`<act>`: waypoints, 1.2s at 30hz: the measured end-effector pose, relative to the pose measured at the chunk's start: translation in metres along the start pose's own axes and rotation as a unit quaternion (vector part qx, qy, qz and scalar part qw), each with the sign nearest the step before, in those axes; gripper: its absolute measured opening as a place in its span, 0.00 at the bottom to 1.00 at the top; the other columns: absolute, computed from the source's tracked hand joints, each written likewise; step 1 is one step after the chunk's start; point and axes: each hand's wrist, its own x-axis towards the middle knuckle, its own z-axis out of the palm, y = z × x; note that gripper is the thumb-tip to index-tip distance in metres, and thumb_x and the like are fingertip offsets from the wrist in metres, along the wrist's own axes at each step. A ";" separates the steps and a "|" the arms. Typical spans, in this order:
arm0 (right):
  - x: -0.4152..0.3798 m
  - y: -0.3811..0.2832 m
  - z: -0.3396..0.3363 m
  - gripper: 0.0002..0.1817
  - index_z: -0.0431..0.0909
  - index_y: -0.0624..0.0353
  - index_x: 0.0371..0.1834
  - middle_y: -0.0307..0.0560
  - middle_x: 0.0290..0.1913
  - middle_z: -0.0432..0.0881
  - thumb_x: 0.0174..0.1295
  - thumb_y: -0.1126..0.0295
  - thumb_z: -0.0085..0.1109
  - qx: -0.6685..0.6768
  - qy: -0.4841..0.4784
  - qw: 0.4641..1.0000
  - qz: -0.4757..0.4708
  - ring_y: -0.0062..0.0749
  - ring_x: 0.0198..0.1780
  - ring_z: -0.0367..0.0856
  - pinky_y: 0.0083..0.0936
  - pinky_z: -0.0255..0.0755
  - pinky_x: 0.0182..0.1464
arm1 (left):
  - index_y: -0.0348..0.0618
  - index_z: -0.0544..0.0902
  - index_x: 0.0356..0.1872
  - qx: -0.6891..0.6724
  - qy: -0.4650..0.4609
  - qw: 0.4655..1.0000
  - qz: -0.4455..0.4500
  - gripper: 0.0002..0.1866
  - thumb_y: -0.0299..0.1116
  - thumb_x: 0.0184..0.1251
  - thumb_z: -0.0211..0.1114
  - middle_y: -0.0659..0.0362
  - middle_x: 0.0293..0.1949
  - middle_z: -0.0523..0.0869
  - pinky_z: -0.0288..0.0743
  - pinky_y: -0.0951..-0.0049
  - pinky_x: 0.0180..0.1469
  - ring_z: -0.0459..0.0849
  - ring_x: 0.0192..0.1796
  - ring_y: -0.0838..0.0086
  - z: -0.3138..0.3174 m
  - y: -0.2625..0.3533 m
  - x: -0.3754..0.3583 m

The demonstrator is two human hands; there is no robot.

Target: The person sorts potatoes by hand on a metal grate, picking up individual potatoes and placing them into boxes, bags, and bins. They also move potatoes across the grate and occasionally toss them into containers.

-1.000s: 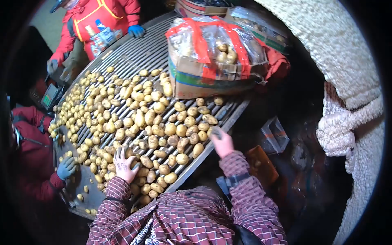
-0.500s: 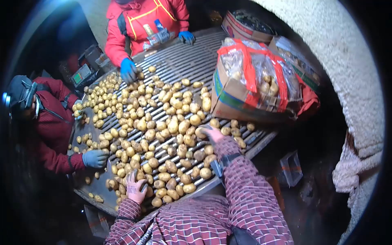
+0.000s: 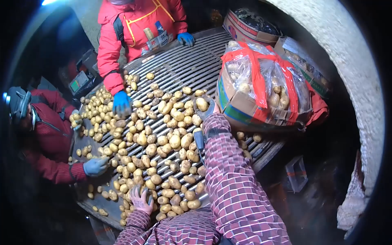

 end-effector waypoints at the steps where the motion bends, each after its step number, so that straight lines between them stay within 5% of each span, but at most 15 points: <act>1: -0.001 0.015 0.002 0.29 0.73 0.62 0.55 0.48 0.50 0.79 0.45 0.80 0.71 0.142 -0.041 0.989 0.010 0.30 0.51 0.78 0.27 0.75 0.55 | 0.51 0.79 0.49 0.004 0.002 1.000 0.000 0.25 0.41 0.44 0.68 0.47 0.61 0.68 0.53 0.41 0.67 0.63 0.65 0.47 0.001 0.001 0.001; 3: 0.001 0.024 -0.016 0.20 0.75 0.64 0.52 0.49 0.49 0.80 0.53 0.79 0.63 0.321 -0.233 0.913 0.093 0.29 0.52 0.78 0.24 0.74 0.53 | 0.51 0.79 0.48 0.018 0.008 1.000 0.001 0.25 0.41 0.44 0.68 0.48 0.60 0.68 0.52 0.40 0.66 0.63 0.65 0.48 0.010 -0.005 -0.003; 6: -0.011 -0.040 -0.047 0.13 0.79 0.66 0.46 0.45 0.36 0.84 0.61 0.72 0.53 0.380 -0.273 0.837 0.284 0.27 0.38 0.83 0.22 0.76 0.42 | 0.50 0.79 0.47 -0.027 -0.022 0.998 -0.044 0.21 0.38 0.48 0.65 0.51 0.56 0.73 0.55 0.45 0.65 0.67 0.61 0.52 -0.006 0.003 0.014; 8: -0.013 -0.057 -0.066 0.13 0.80 0.66 0.45 0.45 0.35 0.84 0.62 0.72 0.54 0.360 -0.250 0.880 0.180 0.26 0.38 0.83 0.22 0.75 0.43 | 0.46 0.79 0.46 -0.064 0.009 0.996 -0.058 0.19 0.31 0.49 0.62 0.51 0.49 0.77 0.58 0.49 0.64 0.70 0.59 0.55 -0.023 0.000 0.041; 10: -0.011 -0.075 -0.080 0.13 0.80 0.67 0.45 0.43 0.35 0.85 0.62 0.70 0.56 0.295 -0.303 0.879 0.220 0.25 0.39 0.82 0.22 0.75 0.45 | 0.38 0.76 0.50 -0.188 0.157 0.961 -0.132 0.15 0.24 0.61 0.54 0.49 0.52 0.77 0.64 0.58 0.62 0.74 0.56 0.55 -0.039 -0.008 0.077; 12: -0.028 -0.089 -0.076 0.13 0.84 0.63 0.40 0.43 0.36 0.86 0.60 0.65 0.60 0.142 -0.431 0.886 0.099 0.26 0.39 0.83 0.24 0.75 0.47 | 0.34 0.74 0.54 -0.293 0.212 0.913 -0.186 0.17 0.23 0.65 0.51 0.48 0.53 0.77 0.64 0.64 0.63 0.74 0.57 0.59 -0.086 0.014 0.136; 14: -0.065 -0.091 -0.056 0.12 0.85 0.54 0.37 0.48 0.39 0.86 0.57 0.62 0.57 -0.114 -0.502 0.854 -0.080 0.39 0.40 0.84 0.35 0.77 0.45 | 0.32 0.77 0.51 -0.255 0.200 0.938 -0.119 0.14 0.24 0.66 0.51 0.50 0.51 0.80 0.65 0.66 0.63 0.76 0.56 0.63 -0.083 0.005 0.163; 16: -0.120 -0.079 -0.029 0.10 0.86 0.50 0.30 0.43 0.31 0.86 0.55 0.66 0.54 -0.369 -0.537 0.739 -0.169 0.37 0.37 0.85 0.37 0.78 0.38 | 0.34 0.78 0.49 -0.254 0.126 0.957 -0.066 0.13 0.24 0.64 0.54 0.51 0.50 0.81 0.66 0.65 0.63 0.77 0.56 0.62 -0.062 0.006 0.177; 20: -0.176 -0.072 0.021 0.11 0.87 0.52 0.38 0.43 0.38 0.87 0.58 0.67 0.55 -0.469 -0.613 0.629 -0.097 0.33 0.43 0.85 0.31 0.75 0.42 | 0.40 0.78 0.48 -0.228 0.023 0.973 -0.035 0.16 0.25 0.57 0.61 0.50 0.50 0.79 0.67 0.60 0.61 0.76 0.54 0.55 0.001 0.013 0.153; 26: -0.172 -0.068 0.015 0.12 0.87 0.51 0.40 0.41 0.41 0.87 0.60 0.70 0.54 -0.459 -0.588 0.657 -0.112 0.33 0.46 0.85 0.32 0.75 0.43 | 0.41 0.80 0.47 -0.271 -0.051 0.961 -0.035 0.16 0.27 0.56 0.64 0.50 0.48 0.81 0.69 0.58 0.59 0.77 0.52 0.54 0.013 0.045 0.109; 28: -0.163 -0.066 0.013 0.15 0.85 0.50 0.45 0.43 0.42 0.86 0.58 0.60 0.58 -0.433 -0.594 0.675 -0.063 0.34 0.46 0.84 0.34 0.76 0.45 | 0.40 0.82 0.47 -0.325 -0.063 0.943 -0.035 0.16 0.25 0.55 0.64 0.49 0.49 0.81 0.72 0.63 0.57 0.79 0.51 0.55 -0.002 0.056 0.107; 30: -0.152 -0.069 -0.001 0.19 0.83 0.49 0.48 0.45 0.43 0.86 0.56 0.54 0.60 -0.374 -0.576 0.726 -0.020 0.36 0.47 0.84 0.36 0.76 0.46 | 0.42 0.77 0.56 -0.442 -0.130 0.881 -0.110 0.21 0.32 0.61 0.64 0.51 0.52 0.81 0.73 0.63 0.57 0.80 0.52 0.59 0.005 0.055 0.099; 32: -0.155 -0.084 -0.021 0.27 0.79 0.55 0.51 0.54 0.44 0.84 0.53 0.48 0.61 -0.191 -0.562 0.804 0.022 0.45 0.48 0.82 0.39 0.75 0.50 | 0.44 0.70 0.62 -0.681 -0.223 0.629 -0.302 0.25 0.38 0.65 0.62 0.53 0.54 0.80 0.73 0.63 0.57 0.80 0.52 0.61 -0.020 0.073 0.107; 34: -0.161 -0.104 -0.036 0.30 0.78 0.54 0.53 0.56 0.47 0.83 0.52 0.46 0.62 -0.113 -0.576 0.810 0.004 0.48 0.51 0.81 0.40 0.73 0.54 | 0.48 0.59 0.70 -0.759 -0.303 0.481 -0.318 0.33 0.47 0.68 0.59 0.56 0.57 0.78 0.76 0.64 0.53 0.80 0.52 0.62 -0.029 0.077 0.099; 36: -0.154 -0.091 -0.043 0.30 0.76 0.50 0.58 0.54 0.53 0.81 0.52 0.49 0.63 -0.158 -0.504 0.848 0.026 0.49 0.54 0.78 0.38 0.72 0.56 | 0.45 0.65 0.66 -0.772 -0.349 0.456 -0.273 0.30 0.45 0.67 0.62 0.57 0.54 0.79 0.77 0.66 0.48 0.80 0.51 0.66 -0.032 0.069 0.091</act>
